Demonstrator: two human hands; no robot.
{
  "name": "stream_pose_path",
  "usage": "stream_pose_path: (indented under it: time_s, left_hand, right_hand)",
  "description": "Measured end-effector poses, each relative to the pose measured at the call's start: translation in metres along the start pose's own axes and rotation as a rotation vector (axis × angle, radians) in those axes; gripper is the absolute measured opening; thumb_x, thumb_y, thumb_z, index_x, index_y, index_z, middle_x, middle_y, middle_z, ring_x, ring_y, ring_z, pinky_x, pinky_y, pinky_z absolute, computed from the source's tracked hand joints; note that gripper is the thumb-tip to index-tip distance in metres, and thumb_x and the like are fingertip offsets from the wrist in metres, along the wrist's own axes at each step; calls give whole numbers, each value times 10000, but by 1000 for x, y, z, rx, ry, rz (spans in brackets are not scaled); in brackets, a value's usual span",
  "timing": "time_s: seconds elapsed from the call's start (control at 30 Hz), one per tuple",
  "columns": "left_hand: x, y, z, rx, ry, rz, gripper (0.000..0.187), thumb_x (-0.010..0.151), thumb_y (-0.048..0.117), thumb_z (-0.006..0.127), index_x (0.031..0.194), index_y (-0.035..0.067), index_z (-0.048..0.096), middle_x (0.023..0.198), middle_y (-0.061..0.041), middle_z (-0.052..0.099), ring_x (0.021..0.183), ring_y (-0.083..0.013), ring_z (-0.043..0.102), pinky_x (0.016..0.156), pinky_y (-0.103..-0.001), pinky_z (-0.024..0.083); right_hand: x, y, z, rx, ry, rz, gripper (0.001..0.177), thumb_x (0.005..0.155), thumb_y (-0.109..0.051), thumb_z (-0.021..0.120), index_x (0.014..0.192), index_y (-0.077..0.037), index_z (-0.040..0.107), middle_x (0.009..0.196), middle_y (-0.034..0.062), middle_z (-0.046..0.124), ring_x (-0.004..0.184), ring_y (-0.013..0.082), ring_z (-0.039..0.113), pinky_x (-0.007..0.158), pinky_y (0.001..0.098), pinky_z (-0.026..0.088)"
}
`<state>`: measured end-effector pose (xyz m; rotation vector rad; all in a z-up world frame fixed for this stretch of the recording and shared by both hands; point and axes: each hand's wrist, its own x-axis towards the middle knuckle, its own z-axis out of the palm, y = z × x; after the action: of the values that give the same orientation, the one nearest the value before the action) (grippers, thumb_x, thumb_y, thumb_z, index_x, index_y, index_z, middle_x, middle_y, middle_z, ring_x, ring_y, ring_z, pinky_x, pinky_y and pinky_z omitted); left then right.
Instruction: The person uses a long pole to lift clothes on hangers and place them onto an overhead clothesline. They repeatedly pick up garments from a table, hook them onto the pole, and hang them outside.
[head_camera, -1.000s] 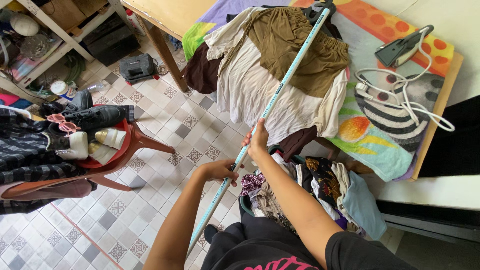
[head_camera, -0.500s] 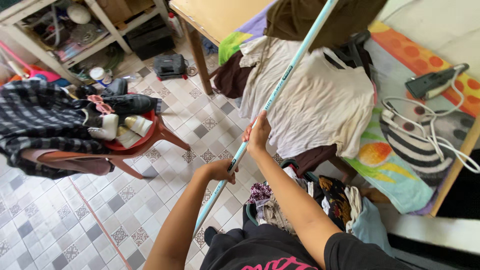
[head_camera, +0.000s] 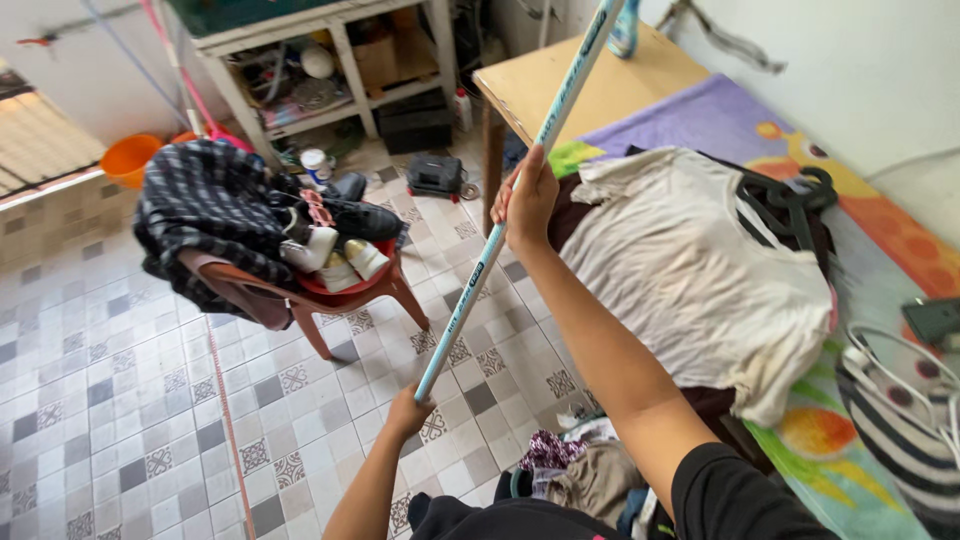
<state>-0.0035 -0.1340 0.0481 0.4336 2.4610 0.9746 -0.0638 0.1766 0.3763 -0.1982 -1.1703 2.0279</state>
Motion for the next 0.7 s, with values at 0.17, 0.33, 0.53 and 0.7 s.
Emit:
stream_pose_path:
  time_s: [0.17, 0.33, 0.53, 0.7]
  left_hand:
    - [-32, -36, -21, -51, 248, -305, 449, 895, 503, 717, 995, 66, 735, 907, -195, 754, 916, -394, 698, 826, -471, 535]
    - [-17, -39, -44, -329, 387, -307, 491, 905, 544, 689, 913, 53, 705, 736, -160, 694, 711, -305, 628, 708, -407, 506]
    - [30, 2, -136, -480, 603, 71, 439, 914, 445, 747, 861, 18, 666, 668, -55, 556, 648, -146, 475, 588, -330, 440]
    - [73, 99, -288, -695, 591, 375, 308, 941, 362, 702, 967, 56, 694, 663, 17, 529, 601, -108, 485, 538, -278, 398]
  right_hand:
    - [13, -19, 101, 0, -214, -94, 483, 1083, -505, 452, 805, -114, 396, 512, 16, 373, 344, 122, 380, 316, 303, 352]
    - [12, -30, 189, -39, -505, -166, 368, 1091, -454, 477, 944, -119, 439, 634, 30, 483, 454, 121, 476, 419, 288, 436]
    - [38, -5, 256, -259, -1075, -519, 420, 1134, -343, 536, 1427, -67, 415, 1162, 125, 666, 1009, 184, 668, 901, 337, 571]
    - [24, 101, 269, -457, -1206, -197, 637, 1064, -542, 513, 1502, -88, 422, 1232, 110, 633, 1118, 189, 644, 911, 318, 577]
